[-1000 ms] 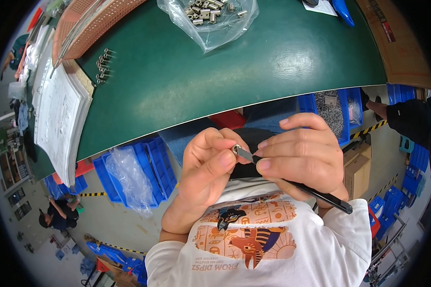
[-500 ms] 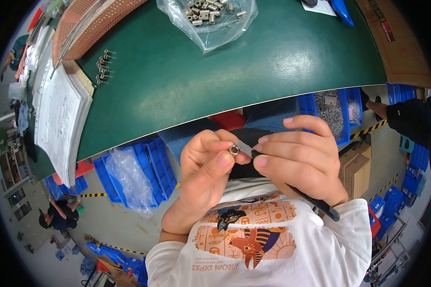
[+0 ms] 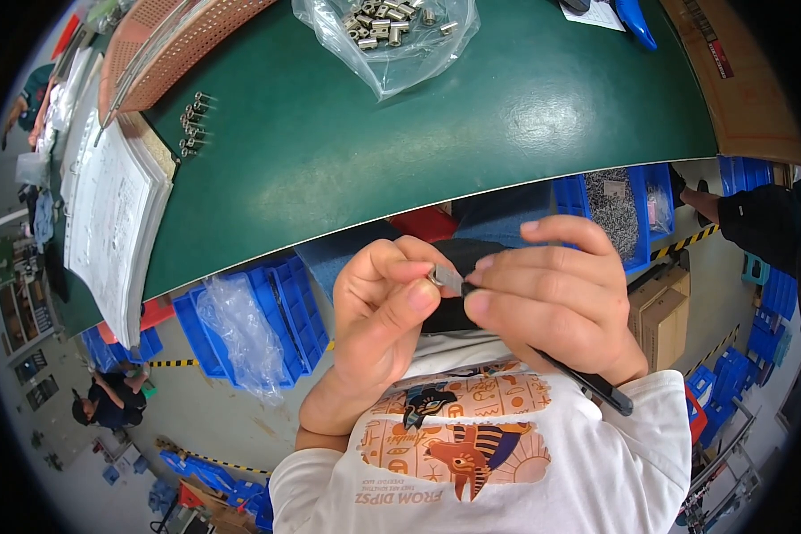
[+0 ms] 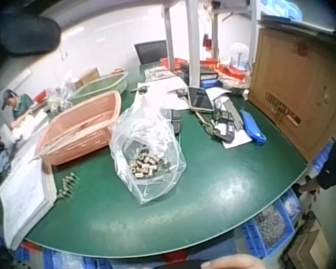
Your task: The person is using a utility knife to clean or debur small circular metal components at an assembly workbench.
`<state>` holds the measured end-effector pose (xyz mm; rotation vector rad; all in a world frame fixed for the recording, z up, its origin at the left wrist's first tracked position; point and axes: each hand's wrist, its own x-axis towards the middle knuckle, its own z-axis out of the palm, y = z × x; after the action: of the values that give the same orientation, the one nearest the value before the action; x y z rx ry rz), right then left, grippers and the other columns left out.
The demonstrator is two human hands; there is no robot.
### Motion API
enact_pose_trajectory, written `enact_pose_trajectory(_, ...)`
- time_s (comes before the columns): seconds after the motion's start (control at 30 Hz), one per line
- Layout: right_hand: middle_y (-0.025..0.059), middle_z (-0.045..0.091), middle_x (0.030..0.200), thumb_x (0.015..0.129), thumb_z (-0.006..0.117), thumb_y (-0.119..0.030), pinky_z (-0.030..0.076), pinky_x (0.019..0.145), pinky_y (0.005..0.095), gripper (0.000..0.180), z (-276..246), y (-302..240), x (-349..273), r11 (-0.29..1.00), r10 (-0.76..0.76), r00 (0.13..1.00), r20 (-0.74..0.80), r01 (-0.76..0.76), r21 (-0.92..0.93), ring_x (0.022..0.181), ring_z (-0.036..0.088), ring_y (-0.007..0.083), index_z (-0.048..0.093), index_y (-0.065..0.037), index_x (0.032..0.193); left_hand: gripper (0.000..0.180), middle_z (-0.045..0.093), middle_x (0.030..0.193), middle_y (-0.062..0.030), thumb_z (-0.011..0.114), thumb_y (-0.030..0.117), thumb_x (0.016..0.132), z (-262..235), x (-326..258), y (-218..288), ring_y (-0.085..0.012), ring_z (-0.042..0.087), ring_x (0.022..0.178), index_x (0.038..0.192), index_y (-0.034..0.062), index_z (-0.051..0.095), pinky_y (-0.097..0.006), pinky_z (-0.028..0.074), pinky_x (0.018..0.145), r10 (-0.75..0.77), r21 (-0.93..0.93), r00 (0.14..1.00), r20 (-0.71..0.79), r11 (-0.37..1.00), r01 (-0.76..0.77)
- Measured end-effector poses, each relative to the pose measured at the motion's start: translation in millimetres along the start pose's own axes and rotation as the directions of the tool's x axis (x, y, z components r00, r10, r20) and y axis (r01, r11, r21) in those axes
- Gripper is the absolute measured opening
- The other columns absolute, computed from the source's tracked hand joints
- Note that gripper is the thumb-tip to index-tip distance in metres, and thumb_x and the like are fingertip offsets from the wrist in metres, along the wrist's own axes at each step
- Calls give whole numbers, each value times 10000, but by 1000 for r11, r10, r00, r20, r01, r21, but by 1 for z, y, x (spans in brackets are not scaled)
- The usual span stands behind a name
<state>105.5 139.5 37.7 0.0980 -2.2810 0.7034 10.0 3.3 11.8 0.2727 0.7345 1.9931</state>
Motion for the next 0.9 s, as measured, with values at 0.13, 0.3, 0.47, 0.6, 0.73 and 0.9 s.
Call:
enact_pose_trajectory(0.13, 22, 601, 662, 638, 608, -117, 427, 701, 261, 138, -4, -1, -1, 998, 34, 999, -20, -33, 56, 592, 576, 115, 603, -79, 771, 94, 530, 904, -128, 550, 18, 781, 2, 0, 2, -161, 532, 821, 867, 38, 518, -255, 418, 731, 0, 17, 1000, -19, 1000, 0)
enact_pose_trajectory(0.3, 22, 602, 663, 629, 616, -107, 426, 700, 258, 144, -4, 0, 1, 994, 38, 999, -2, -38, 104, 591, 576, 111, 604, -80, 771, 88, 529, 904, -127, 553, 16, 779, 1, 1, 2, -162, 533, 824, 857, 37, 519, -253, 418, 734, 17, 58, 1000, -16, 998, -16)
enact_pose_trajectory(0.47, 18, 601, 664, 622, 612, -108, 426, 700, 257, 153, -4, 0, 1, 992, 48, 999, 8, -48, 114, 593, 575, 109, 606, -82, 772, 91, 527, 902, -131, 546, 8, 780, 0, 1, 2, -168, 532, 829, 863, 32, 520, -257, 418, 737, 26, 74, 1000, -7, 997, -26)
enact_pose_trajectory(0.6, 18, 599, 677, 626, 590, -114, 430, 703, 263, 151, -4, -1, -1, 998, 23, 999, 31, -25, 50, 604, 575, 111, 605, -80, 772, 94, 527, 901, -134, 542, 0, 779, 0, 1, 0, -171, 533, 830, 866, 29, 521, -260, 419, 738, 59, 101, 998, -7, 993, -58)
enact_pose_trajectory(0.73, 21, 596, 685, 634, 577, -116, 436, 704, 274, 149, -2, -3, -2, 1000, -14, 1000, 27, 15, -20, 606, 571, 112, 603, -77, 775, 83, 513, 860, -123, 545, 46, 776, 3, 0, 1, -187, 510, 807, 852, 51, 513, -280, 410, 734, 57, 167, 997, -48, 985, -48)
enact_pose_trajectory(0.9, 23, 596, 686, 633, 576, -115, 439, 699, 279, 157, -1, -2, -2, 1000, -8, 999, 36, 8, 4, 606, 572, 116, 599, -74, 783, 82, 498, 821, -108, 550, 97, 775, 4, 0, 2, -198, 486, 784, 836, 74, 501, -295, 401, 724, 57, 237, 995, -77, 971, -37)
